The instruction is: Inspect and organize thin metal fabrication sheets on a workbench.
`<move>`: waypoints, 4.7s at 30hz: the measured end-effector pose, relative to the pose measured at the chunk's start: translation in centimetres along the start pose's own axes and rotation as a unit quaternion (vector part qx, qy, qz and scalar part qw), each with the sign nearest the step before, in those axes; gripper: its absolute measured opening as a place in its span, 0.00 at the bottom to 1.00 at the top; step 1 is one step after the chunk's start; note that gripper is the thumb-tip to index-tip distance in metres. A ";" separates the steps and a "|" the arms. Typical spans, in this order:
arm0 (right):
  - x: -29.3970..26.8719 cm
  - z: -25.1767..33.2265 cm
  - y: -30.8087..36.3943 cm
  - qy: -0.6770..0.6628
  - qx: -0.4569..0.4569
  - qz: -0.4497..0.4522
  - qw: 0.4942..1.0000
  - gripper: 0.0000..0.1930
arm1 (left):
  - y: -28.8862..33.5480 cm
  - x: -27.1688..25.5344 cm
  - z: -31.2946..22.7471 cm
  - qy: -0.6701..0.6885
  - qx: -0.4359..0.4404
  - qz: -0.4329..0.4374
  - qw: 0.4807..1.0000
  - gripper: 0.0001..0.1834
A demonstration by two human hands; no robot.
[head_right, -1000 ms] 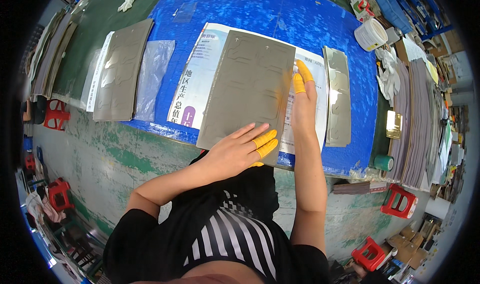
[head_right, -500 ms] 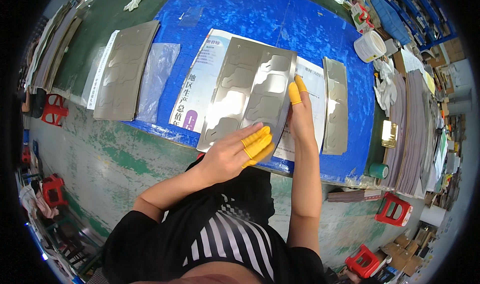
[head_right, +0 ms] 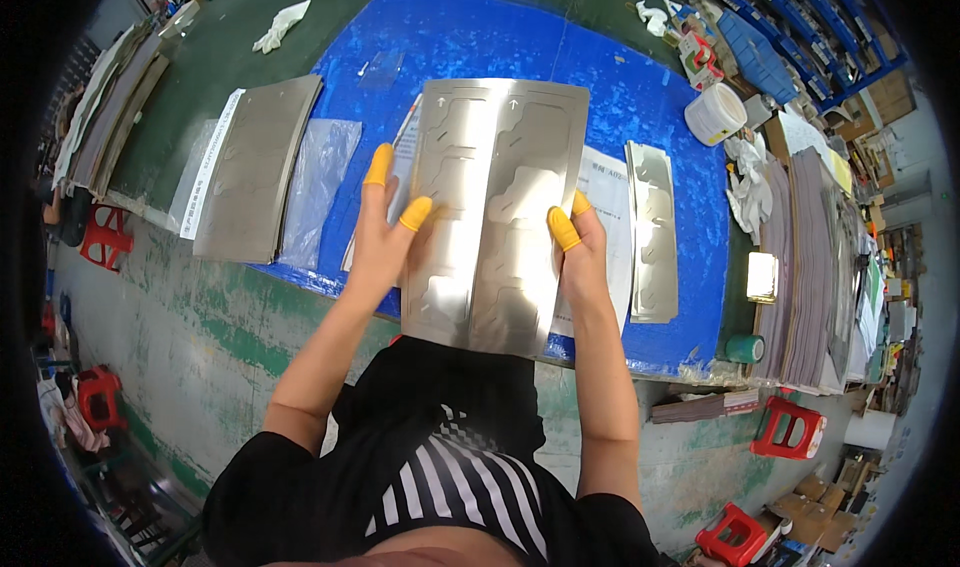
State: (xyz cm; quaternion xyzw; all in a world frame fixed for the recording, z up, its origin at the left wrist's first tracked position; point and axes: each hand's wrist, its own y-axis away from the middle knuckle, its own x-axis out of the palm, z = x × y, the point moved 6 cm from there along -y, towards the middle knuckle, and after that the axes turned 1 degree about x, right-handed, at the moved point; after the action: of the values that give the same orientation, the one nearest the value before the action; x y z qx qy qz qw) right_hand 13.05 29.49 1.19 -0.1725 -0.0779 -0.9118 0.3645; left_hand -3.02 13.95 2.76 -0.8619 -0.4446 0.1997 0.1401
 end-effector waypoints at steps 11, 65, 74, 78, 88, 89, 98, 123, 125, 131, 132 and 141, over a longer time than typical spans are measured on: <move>-0.3 6.9 3.3 0.054 -0.258 0.036 0.964 0.18 | -0.2 0.4 -4.9 0.299 -0.036 0.159 0.940 0.13; -2.2 0.3 3.9 0.164 -0.051 -0.055 0.984 0.07 | 2.6 3.5 1.1 0.213 -0.238 0.199 0.926 0.10; -1.8 -0.8 3.8 0.059 0.045 -0.017 0.997 0.15 | 4.4 2.9 0.2 0.467 -0.298 0.208 0.806 0.15; -3.4 1.9 1.5 -0.038 -0.057 -0.009 0.998 0.17 | 4.8 3.3 -0.8 0.433 -0.317 0.267 0.800 0.14; -2.0 3.7 2.5 0.051 -0.011 -0.041 0.998 0.13 | 1.3 3.1 -0.9 0.248 -0.222 0.283 0.899 0.17; -1.5 3.4 2.8 0.067 0.027 0.008 0.997 0.14 | 1.0 3.2 -0.9 0.248 -0.224 0.280 0.900 0.17; -0.7 1.0 2.7 0.021 0.000 0.002 1.000 0.18 | 2.2 6.3 -2.9 0.524 -0.274 0.276 0.758 0.15; -1.9 5.5 2.2 0.173 -0.057 -0.061 0.981 0.16 | -1.0 3.5 -3.9 0.367 -0.237 0.246 0.865 0.16; 0.3 5.9 2.1 0.140 -0.088 -0.058 0.985 0.15 | 0.3 5.2 -5.2 0.468 -0.246 0.308 0.791 0.16; -1.8 7.0 2.3 0.231 -0.134 -0.158 0.951 0.09 | -1.8 4.0 -3.4 0.377 -0.190 0.216 0.881 0.18; -1.0 6.6 3.0 0.132 -0.115 -0.115 0.978 0.08 | -1.4 3.7 -4.0 0.411 -0.180 0.258 0.856 0.17; -3.9 5.9 0.6 0.048 -0.102 -0.111 0.987 0.13 | -0.7 6.0 -3.8 0.536 -0.149 0.315 0.769 0.17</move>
State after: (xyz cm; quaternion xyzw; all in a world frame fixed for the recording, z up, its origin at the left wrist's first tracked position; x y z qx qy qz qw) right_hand 17.62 33.18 5.22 -0.1548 0.0145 -0.9571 0.2445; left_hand 1.41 19.03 5.09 -0.9309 -0.0249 -0.3298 0.1549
